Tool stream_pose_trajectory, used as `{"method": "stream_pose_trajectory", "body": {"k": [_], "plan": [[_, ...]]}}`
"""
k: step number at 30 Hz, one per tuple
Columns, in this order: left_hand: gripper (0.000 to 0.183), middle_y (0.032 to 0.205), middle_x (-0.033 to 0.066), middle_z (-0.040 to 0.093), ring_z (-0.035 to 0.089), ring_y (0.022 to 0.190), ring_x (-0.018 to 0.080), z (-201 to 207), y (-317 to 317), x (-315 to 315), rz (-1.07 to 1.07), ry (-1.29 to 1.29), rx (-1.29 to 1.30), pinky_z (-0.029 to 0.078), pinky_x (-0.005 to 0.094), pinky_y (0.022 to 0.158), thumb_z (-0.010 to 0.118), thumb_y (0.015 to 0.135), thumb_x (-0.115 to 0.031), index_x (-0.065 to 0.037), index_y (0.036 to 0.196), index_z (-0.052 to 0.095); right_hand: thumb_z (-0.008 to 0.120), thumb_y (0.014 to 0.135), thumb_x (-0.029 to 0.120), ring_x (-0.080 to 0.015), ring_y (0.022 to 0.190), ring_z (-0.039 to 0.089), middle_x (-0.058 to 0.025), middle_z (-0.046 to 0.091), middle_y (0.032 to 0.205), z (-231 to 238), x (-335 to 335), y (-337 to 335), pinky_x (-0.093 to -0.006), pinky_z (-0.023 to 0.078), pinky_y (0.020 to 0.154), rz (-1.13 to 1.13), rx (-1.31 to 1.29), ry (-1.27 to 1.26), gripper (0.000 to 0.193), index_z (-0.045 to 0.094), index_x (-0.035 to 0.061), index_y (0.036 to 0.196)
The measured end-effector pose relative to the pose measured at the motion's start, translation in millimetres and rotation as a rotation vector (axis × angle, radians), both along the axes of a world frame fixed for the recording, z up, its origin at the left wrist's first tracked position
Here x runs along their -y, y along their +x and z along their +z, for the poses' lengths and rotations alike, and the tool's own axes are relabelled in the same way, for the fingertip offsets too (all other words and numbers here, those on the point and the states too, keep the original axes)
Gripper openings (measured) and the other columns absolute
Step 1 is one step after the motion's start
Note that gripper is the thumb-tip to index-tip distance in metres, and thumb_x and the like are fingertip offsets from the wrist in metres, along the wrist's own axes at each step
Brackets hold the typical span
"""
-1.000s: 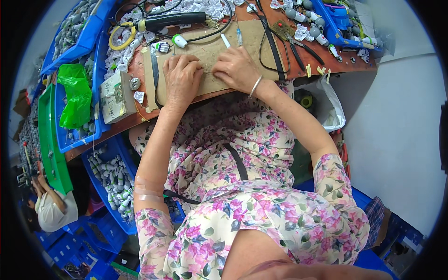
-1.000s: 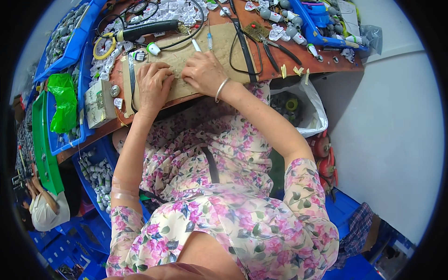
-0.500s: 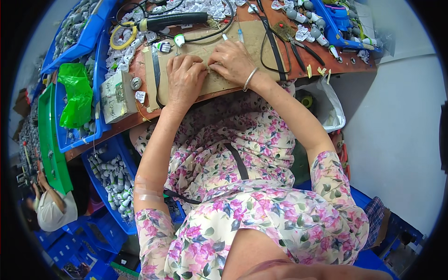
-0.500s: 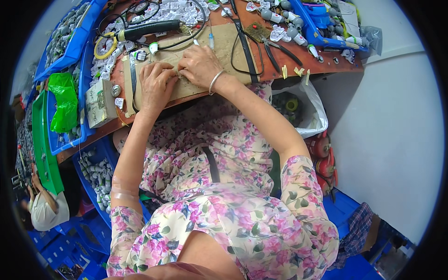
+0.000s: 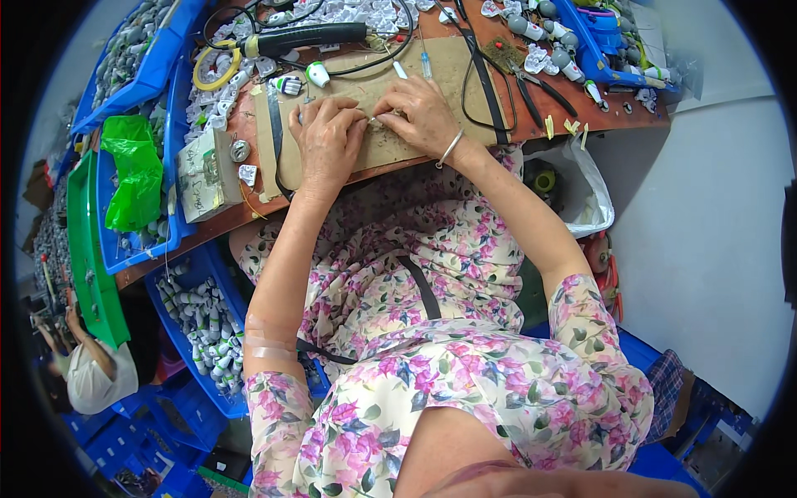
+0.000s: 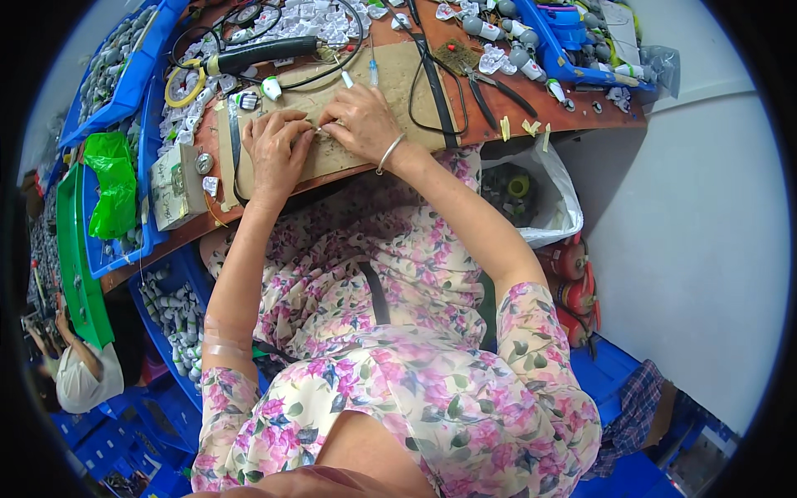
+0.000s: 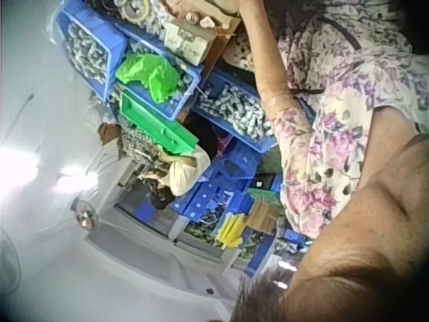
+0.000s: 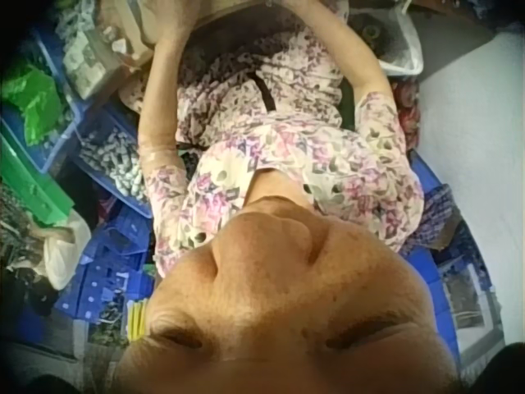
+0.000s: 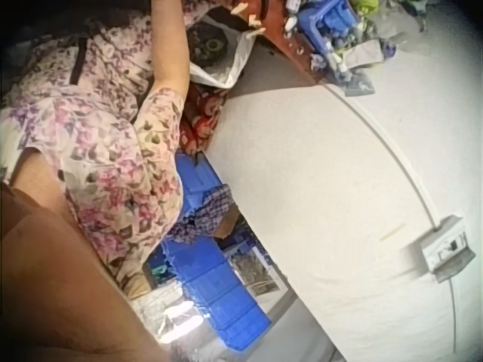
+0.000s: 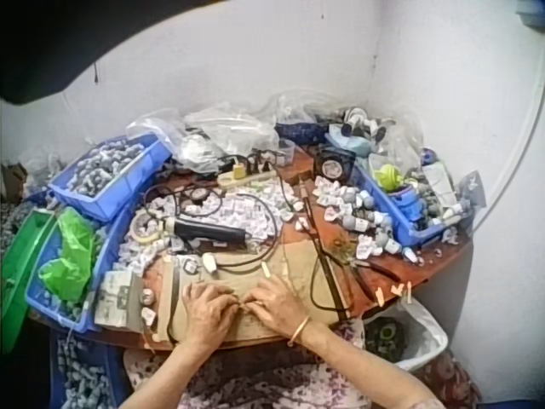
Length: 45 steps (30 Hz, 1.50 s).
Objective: Soldering electronic components onto a circuit board using a soldering iron and tweezers.
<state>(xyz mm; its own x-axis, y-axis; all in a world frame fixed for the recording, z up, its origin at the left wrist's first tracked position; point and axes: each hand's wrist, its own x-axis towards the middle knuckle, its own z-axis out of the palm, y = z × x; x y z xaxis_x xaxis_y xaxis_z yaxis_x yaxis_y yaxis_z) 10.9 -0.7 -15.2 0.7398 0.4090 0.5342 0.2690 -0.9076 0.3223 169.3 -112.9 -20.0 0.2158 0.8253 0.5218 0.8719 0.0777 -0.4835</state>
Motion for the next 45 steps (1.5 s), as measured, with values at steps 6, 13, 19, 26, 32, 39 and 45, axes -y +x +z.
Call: {"method": "stream_pose_trajectory", "body": {"k": [6, 13, 19, 26, 32, 39, 45], "plan": [[0.007, 0.107, -0.0039, 0.066, 0.053, 0.115, 0.0230, 1.4, -0.1, 0.5, 0.002, -0.037, -0.048, 0.022, 0.0588, 0.109, 0.073, 0.082, -0.021, -0.015, 0.086, 0.073, 0.069, 0.084, 0.021, -0.0227, 0.096, 0.057, -0.0005, 0.063, 0.091, -2.2, 1.0, 1.3, -0.0373, 0.040, 0.088, 0.002, -0.021, 0.011, 0.010, 0.071, 0.0123, 0.087], [0.008, 0.110, -0.0044, 0.066, 0.053, 0.115, 0.0233, 2.1, -2.2, 1.6, 0.007, -0.106, -0.005, 0.021, 0.0583, 0.110, 0.074, 0.083, -0.022, -0.015, 0.086, 0.074, 0.069, 0.084, 0.022, -0.0218, 0.095, 0.057, -0.0006, 0.063, 0.092, -2.7, 4.6, 1.6, -0.0366, 0.040, 0.085, 0.020, -0.004, 0.033, 0.009, 0.070, 0.0128, 0.088], [0.007, 0.108, -0.0051, 0.065, 0.053, 0.115, 0.0231, -0.5, -4.1, 5.2, 0.044, -0.010, 0.001, 0.022, 0.0583, 0.109, 0.076, 0.079, -0.021, -0.016, 0.082, 0.073, 0.070, 0.083, 0.021, -0.0224, 0.094, 0.057, -0.0015, 0.062, 0.091, 8.2, 24.2, 3.3, -0.0376, 0.040, 0.084, -0.103, 0.104, -0.070, 0.011, 0.068, 0.0131, 0.091], [0.008, 0.107, -0.0044, 0.064, 0.053, 0.114, 0.0229, -0.5, -5.4, 4.9, 0.007, 0.086, 0.006, 0.024, 0.0583, 0.108, 0.077, 0.077, -0.019, -0.017, 0.082, 0.071, 0.069, 0.083, 0.019, -0.0232, 0.095, 0.057, -0.0019, 0.060, 0.092, 8.3, 19.6, -9.6, -0.0376, 0.041, 0.083, -0.066, 0.386, -0.083, 0.010, 0.069, 0.0125, 0.090], [0.009, 0.107, -0.0031, 0.064, 0.053, 0.113, 0.0236, -4.2, -10.5, 0.5, -0.011, 0.041, 0.064, 0.028, 0.0543, 0.107, 0.076, 0.077, -0.018, -0.016, 0.084, 0.070, 0.067, 0.084, 0.018, -0.0238, 0.094, 0.057, -0.0031, 0.059, 0.094, 15.3, 10.6, -3.3, -0.0377, 0.042, 0.081, -0.060, 0.276, -0.017, 0.012, 0.070, 0.0143, 0.096], [0.009, 0.107, -0.0024, 0.064, 0.053, 0.112, 0.0240, 0.4, -7.2, -0.1, -0.047, 0.089, 0.031, 0.030, 0.0515, 0.105, 0.076, 0.077, -0.017, -0.015, 0.083, 0.069, 0.066, 0.085, 0.018, -0.0243, 0.092, 0.057, -0.0048, 0.059, 0.092, 16.8, 22.6, 0.9, -0.0389, 0.042, 0.079, -0.035, 0.261, -0.078, 0.013, 0.067, 0.0118, 0.096], [0.009, 0.106, -0.0008, 0.063, 0.053, 0.112, 0.0242, 9.0, -0.2, -6.1, -0.154, 0.129, 0.003, 0.033, 0.0464, 0.104, 0.074, 0.076, -0.015, -0.014, 0.083, 0.070, 0.064, 0.089, 0.019, -0.0248, 0.091, 0.056, -0.0058, 0.058, 0.090, 5.4, 19.6, -10.9, -0.0391, 0.041, 0.080, -0.110, 0.469, -0.121, 0.011, 0.062, 0.0078, 0.087]]}}
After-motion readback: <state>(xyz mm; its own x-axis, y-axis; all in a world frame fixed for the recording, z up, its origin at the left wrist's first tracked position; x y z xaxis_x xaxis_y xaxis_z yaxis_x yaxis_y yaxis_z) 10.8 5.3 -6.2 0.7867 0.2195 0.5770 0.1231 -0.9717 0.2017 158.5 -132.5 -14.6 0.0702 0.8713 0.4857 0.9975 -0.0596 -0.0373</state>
